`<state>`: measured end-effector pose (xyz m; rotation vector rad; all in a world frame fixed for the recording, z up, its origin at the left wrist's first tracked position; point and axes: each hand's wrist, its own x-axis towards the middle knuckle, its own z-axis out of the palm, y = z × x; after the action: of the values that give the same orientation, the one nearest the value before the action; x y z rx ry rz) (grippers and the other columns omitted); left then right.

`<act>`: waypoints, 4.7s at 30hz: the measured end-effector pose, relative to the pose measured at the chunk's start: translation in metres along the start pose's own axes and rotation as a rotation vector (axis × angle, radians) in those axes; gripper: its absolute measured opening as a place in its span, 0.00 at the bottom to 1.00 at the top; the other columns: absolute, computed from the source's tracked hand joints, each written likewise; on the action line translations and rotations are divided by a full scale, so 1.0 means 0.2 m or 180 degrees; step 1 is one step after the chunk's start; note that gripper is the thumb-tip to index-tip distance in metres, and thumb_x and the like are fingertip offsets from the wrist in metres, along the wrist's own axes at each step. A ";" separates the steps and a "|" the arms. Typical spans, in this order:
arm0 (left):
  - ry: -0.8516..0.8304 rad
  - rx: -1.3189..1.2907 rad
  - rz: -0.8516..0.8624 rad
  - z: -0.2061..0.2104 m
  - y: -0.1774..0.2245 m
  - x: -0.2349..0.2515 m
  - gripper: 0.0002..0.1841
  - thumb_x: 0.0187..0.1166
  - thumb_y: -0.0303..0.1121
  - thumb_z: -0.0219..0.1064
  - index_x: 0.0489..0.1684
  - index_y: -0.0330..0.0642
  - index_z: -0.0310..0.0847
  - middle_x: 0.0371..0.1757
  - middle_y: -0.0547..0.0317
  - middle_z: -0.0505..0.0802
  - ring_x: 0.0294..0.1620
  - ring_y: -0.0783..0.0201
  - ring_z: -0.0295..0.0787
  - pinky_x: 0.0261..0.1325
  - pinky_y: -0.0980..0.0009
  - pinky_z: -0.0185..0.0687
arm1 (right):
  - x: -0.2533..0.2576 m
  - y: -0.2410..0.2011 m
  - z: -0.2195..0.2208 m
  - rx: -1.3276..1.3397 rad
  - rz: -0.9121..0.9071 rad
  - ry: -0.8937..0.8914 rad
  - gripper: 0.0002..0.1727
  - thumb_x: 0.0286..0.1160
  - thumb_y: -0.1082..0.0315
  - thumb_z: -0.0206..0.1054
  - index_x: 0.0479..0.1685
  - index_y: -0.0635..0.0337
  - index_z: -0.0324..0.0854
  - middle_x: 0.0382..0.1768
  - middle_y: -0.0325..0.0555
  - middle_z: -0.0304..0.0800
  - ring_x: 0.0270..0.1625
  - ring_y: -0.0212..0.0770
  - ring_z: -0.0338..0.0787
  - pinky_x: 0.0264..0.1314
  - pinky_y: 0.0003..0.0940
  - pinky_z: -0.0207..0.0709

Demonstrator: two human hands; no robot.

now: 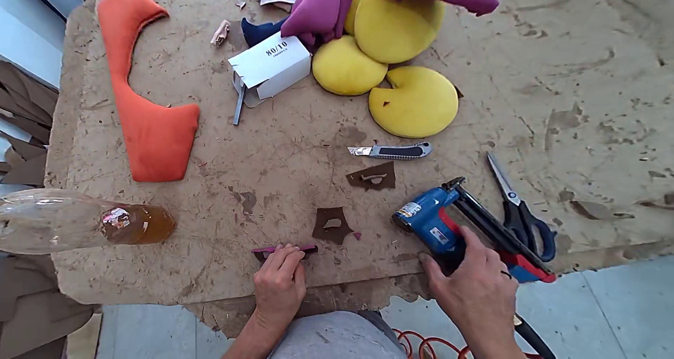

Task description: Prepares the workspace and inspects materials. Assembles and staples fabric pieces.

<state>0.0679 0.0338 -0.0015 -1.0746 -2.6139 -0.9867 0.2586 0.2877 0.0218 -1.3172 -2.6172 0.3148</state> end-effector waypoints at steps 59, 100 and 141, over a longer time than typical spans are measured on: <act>-0.0519 -0.0767 -0.0498 -0.01 -0.13 0.06 0.08 0.78 0.33 0.67 0.39 0.46 0.95 0.68 0.59 0.91 0.54 0.65 0.93 0.50 0.67 0.92 | -0.31 -0.83 -0.31 0.0436 -0.0278 -0.1988 0.19 0.58 0.54 0.74 0.49 0.51 0.93 0.30 0.37 0.95 0.31 0.34 0.94 0.31 0.43 0.85; -0.1104 -0.5254 -0.1241 -0.55 0.42 0.38 0.14 0.81 0.32 0.71 0.60 0.39 0.80 0.50 0.48 0.95 0.48 0.61 0.96 0.54 0.66 0.92 | -0.03 -0.47 -0.53 0.3020 -0.0734 -0.0912 0.19 0.80 0.65 0.66 0.65 0.65 0.83 0.49 0.44 0.94 0.45 0.33 0.94 0.45 0.32 0.91; 0.0265 -0.2723 0.0273 -0.60 0.61 0.39 0.08 0.84 0.33 0.66 0.40 0.40 0.90 0.45 0.60 0.92 0.46 0.72 0.89 0.48 0.76 0.90 | -0.10 -0.80 -0.61 0.4184 -0.1796 -0.0700 0.16 0.85 0.64 0.66 0.63 0.64 0.86 0.57 0.45 0.89 0.58 0.30 0.90 0.61 0.26 0.88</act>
<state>0.0800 0.0683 0.1845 -1.2153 -2.0426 -2.1523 0.1800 0.1913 0.1814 -0.0967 -1.9398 1.6925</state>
